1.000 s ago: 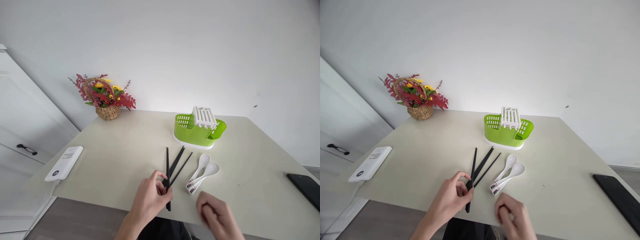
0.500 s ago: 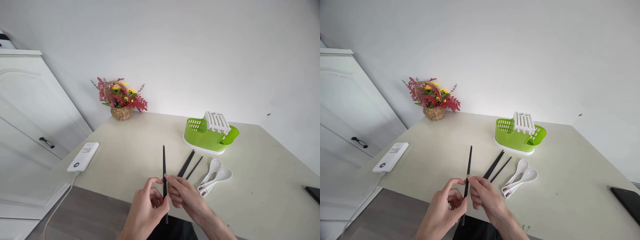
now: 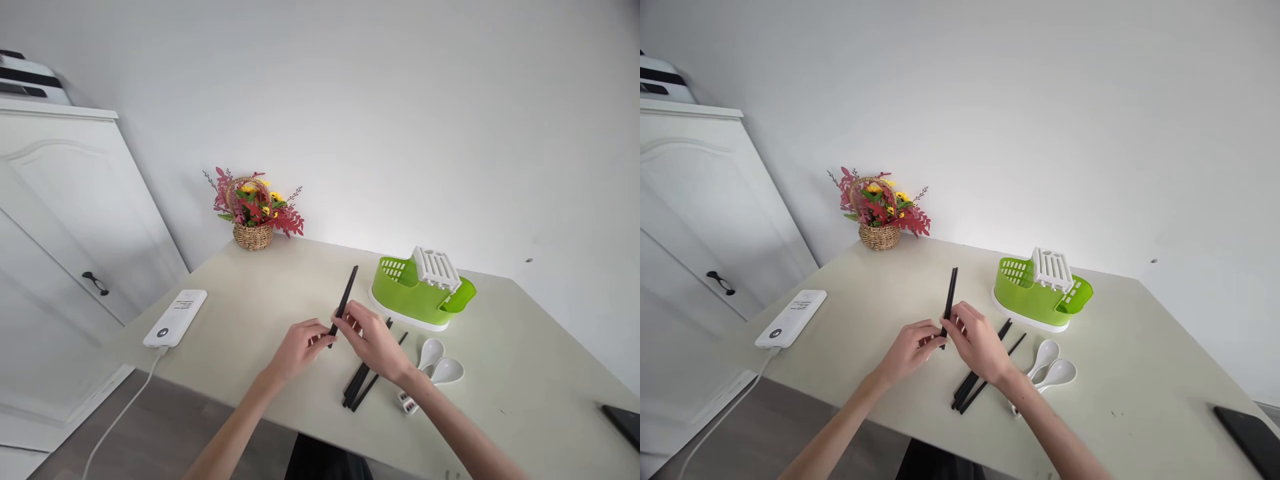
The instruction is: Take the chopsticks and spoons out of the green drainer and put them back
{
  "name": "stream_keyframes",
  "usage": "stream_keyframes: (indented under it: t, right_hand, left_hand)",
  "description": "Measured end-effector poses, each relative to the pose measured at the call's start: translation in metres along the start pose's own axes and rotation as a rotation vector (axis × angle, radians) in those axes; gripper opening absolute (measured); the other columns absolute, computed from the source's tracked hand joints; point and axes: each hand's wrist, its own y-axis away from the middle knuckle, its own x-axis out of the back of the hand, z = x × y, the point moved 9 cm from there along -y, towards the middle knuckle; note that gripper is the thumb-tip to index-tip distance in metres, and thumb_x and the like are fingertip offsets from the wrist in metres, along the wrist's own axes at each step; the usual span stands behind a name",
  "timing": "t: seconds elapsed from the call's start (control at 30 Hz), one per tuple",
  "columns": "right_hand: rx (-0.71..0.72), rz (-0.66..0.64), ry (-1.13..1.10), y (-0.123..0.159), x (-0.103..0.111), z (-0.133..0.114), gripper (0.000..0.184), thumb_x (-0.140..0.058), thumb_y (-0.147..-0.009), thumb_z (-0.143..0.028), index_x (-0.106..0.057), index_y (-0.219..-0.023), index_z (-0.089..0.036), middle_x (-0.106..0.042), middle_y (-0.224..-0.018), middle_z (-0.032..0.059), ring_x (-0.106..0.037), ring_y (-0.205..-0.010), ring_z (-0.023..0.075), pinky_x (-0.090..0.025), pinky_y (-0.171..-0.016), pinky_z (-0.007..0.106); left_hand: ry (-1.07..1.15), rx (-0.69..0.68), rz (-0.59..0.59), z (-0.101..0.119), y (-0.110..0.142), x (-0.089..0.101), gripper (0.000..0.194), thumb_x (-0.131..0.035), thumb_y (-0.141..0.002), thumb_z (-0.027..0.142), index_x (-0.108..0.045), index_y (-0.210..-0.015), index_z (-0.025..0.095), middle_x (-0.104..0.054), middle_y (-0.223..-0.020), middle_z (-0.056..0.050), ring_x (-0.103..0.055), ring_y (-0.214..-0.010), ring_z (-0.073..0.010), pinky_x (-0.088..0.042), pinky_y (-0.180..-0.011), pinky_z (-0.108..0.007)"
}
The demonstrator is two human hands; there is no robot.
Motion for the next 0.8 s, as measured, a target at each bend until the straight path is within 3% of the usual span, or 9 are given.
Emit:
stream_keyframes:
  t: [0.23,0.3,0.57,0.8]
  right_hand:
    - [0.079,0.153,0.159,-0.024,0.041,-0.030,0.035,-0.046,-0.105,-0.051,-0.051,-0.082,-0.025,-0.059,-0.077,0.0001,-0.049,-0.066,0.0149,-0.040,-0.064,0.028]
    - [0.102,0.144,0.206,-0.030,0.050,-0.039,0.035,-0.047,-0.104,-0.052,-0.055,-0.083,-0.025,-0.060,-0.076,0.0002,-0.049,-0.065,0.0150,-0.041,-0.063,0.028]
    - [0.063,0.033,0.274,-0.041,0.052,-0.045,0.038,-0.051,-0.103,-0.049,-0.055,-0.074,-0.024,-0.065,-0.067,-0.0012,-0.056,-0.061,0.0152,-0.043,-0.066,0.029]
    - [-0.005,-0.017,0.280,-0.043,0.053,-0.044,0.036,-0.057,-0.098,-0.053,-0.060,-0.076,-0.024,-0.069,-0.070,-0.0018,-0.062,-0.059,0.0153,-0.045,-0.066,0.029]
  left_hand:
    - [-0.039,-0.053,-0.008,-0.019,-0.008,-0.008,0.042,-0.054,-0.104,0.047,-0.078,-0.085,0.019,-0.068,-0.088,-0.004,-0.056,-0.064,-0.0125,-0.042,-0.064,-0.025]
    - [-0.050,-0.067,0.000,-0.025,-0.009,-0.010,0.042,-0.055,-0.104,0.048,-0.079,-0.085,0.019,-0.068,-0.087,-0.005,-0.057,-0.064,-0.0127,-0.043,-0.064,-0.025]
    - [-0.010,-0.047,0.047,-0.044,-0.010,-0.008,0.036,-0.058,-0.102,0.047,-0.081,-0.094,0.020,-0.069,-0.086,-0.003,-0.059,-0.064,-0.0120,-0.045,-0.063,-0.022]
    - [-0.021,-0.019,0.063,-0.052,-0.011,-0.009,0.040,-0.061,-0.100,0.051,-0.080,-0.085,0.019,-0.066,-0.078,-0.002,-0.056,-0.059,-0.0111,-0.044,-0.062,-0.023]
